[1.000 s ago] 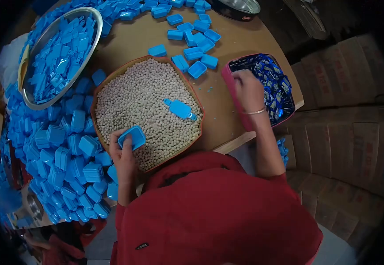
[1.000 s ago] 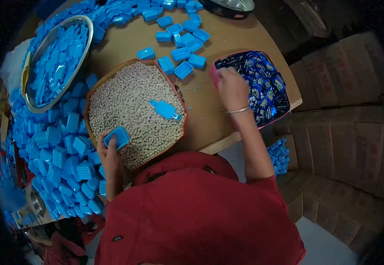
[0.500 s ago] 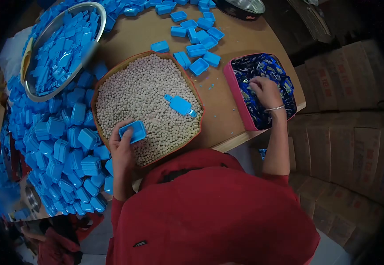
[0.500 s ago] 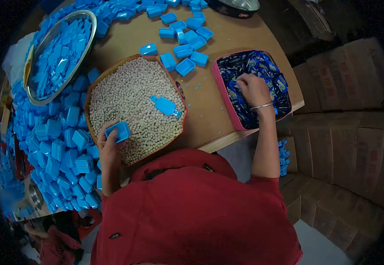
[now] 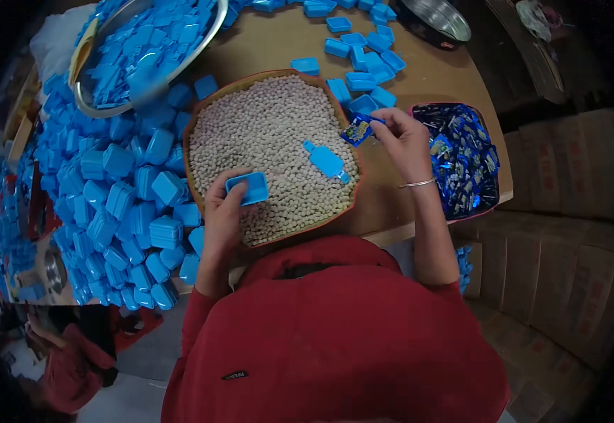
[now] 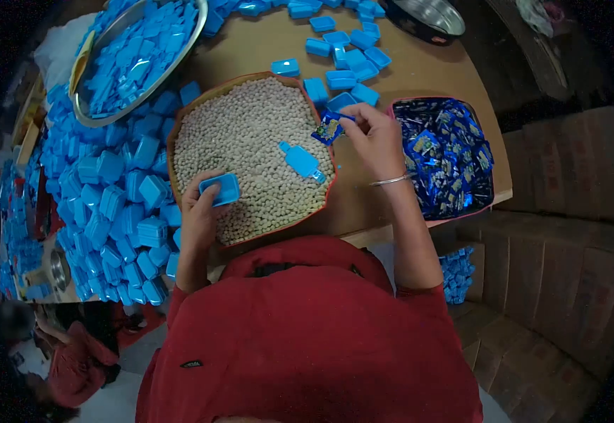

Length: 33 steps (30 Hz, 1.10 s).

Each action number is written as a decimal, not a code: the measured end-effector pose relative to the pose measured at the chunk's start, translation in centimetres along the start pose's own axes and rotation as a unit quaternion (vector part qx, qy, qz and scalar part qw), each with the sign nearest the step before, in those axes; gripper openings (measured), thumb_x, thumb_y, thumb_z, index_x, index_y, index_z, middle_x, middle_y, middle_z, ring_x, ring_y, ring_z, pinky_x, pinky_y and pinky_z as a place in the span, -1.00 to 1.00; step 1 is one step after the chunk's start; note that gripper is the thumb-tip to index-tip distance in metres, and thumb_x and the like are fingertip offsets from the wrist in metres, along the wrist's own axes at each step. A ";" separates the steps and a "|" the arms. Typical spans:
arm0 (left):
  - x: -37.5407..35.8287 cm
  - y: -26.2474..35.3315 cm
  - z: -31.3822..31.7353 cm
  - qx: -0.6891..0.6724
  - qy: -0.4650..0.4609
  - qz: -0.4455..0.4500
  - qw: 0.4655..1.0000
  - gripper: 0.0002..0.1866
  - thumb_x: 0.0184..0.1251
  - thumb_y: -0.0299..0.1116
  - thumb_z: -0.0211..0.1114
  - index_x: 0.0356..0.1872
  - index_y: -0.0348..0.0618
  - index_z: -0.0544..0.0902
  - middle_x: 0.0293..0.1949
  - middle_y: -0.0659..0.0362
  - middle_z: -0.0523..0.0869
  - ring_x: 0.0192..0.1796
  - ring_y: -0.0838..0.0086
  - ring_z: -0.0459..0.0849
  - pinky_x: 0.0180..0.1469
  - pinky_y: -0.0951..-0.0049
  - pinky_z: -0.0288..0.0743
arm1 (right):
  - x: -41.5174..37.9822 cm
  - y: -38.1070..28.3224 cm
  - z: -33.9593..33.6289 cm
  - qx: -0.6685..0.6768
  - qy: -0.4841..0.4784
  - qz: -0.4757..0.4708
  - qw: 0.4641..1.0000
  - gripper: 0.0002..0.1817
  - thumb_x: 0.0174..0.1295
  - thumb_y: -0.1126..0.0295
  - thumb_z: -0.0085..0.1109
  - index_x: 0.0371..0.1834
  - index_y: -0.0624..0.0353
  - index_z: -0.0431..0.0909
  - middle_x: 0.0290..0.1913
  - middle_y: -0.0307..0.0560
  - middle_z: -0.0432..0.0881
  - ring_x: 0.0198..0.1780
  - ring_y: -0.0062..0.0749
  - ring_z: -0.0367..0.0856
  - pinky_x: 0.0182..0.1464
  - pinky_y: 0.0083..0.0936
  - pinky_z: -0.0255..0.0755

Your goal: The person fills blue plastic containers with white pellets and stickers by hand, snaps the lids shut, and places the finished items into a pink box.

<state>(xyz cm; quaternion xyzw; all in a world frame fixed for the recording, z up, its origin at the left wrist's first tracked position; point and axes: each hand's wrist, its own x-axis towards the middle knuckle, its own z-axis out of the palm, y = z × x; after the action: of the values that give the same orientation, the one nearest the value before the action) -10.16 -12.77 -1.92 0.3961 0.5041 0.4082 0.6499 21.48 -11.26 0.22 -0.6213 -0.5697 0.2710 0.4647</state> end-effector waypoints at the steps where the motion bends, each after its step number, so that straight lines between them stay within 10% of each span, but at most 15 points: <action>1: 0.1 -0.1 0.0 -0.001 0.000 -0.002 1.000 -0.75 0.33 -0.38 0.14 0.01 -0.08 0.58 -0.16 0.23 0.65 -0.19 0.53 0.64 -0.25 0.54 0.55 | 0.1 -0.4 1.5 -0.001 -0.007 -0.006 1.000 -0.86 0.21 0.50 0.23 -0.18 0.29 0.61 -0.41 -0.33 0.61 -0.39 -0.77 0.51 -0.35 -0.76 0.38; 7: 0.4 -0.2 -0.2 -0.027 0.002 -0.006 1.000 -0.75 0.33 -0.41 0.13 0.00 -0.16 0.59 -0.17 0.21 0.65 -0.20 0.57 0.64 -0.23 0.52 0.60 | -2.0 -5.1 9.1 0.246 -0.224 0.088 0.939 -0.89 0.18 0.52 0.23 -0.25 0.26 0.61 -0.43 -0.27 0.63 -0.45 -0.75 0.52 -0.45 -0.73 0.40; 12: 0.4 -0.2 -0.1 -0.078 -0.036 0.009 0.996 -0.67 0.40 -0.36 0.09 0.13 -0.20 0.51 0.00 0.15 0.60 0.00 0.47 0.62 -0.04 0.37 0.59 | -2.8 -6.2 11.3 0.066 -0.088 -0.041 0.993 -0.93 0.12 0.59 0.20 -0.34 0.26 0.52 -0.48 -0.29 0.56 -0.53 -0.80 0.43 -0.51 -0.75 0.31; 16: 0.3 0.2 -0.2 -0.160 -0.074 0.011 0.984 -0.58 0.43 -0.29 0.10 0.24 -0.21 0.41 0.12 0.10 0.53 0.11 0.45 0.55 0.09 0.34 0.53 | -3.7 -7.7 12.1 0.043 -0.050 -0.039 0.997 -0.86 -0.01 0.61 0.19 -0.41 0.24 0.43 -0.47 -0.09 0.49 -0.52 -0.41 0.51 -0.45 -0.50 0.39; 26: 0.4 0.2 -1.0 -0.241 -0.084 0.002 0.967 -0.57 0.49 -0.23 0.04 0.28 -0.18 0.38 0.12 0.15 0.55 0.10 0.47 0.56 0.08 0.36 0.53 | -2.4 -7.6 9.9 0.050 0.015 -0.091 0.994 -0.90 0.16 0.58 0.19 -0.25 0.28 0.57 -0.40 -0.11 0.52 -0.46 -0.55 0.55 -0.40 -0.64 0.40; 30: 0.4 0.2 -0.6 -0.211 -0.093 -0.003 0.973 -0.58 0.50 -0.24 0.02 0.28 -0.19 0.38 0.14 0.15 0.53 0.11 0.46 0.56 0.06 0.37 0.56 | -1.1 -8.8 7.9 0.152 -0.220 0.009 0.963 -0.86 0.15 0.54 0.22 -0.22 0.29 0.58 -0.39 -0.08 0.56 -0.42 -0.46 0.58 -0.36 -0.57 0.44; 33: 0.6 -0.4 -0.9 -0.172 -0.127 0.005 0.977 -0.57 0.50 -0.24 0.00 0.29 -0.23 0.35 0.19 0.11 0.49 0.14 0.41 0.54 0.07 0.32 0.58 | -0.7 -8.2 10.0 0.048 -0.285 -0.084 0.953 -0.84 0.06 0.52 0.27 -0.30 0.29 0.53 -0.45 0.02 0.56 -0.40 -0.25 0.60 -0.34 -0.40 0.45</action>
<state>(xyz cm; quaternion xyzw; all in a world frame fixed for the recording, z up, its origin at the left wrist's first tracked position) -10.92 -12.27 -2.60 0.3298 0.3374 0.4382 0.7651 8.93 -9.88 3.17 -0.4445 -0.7151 0.4240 0.3335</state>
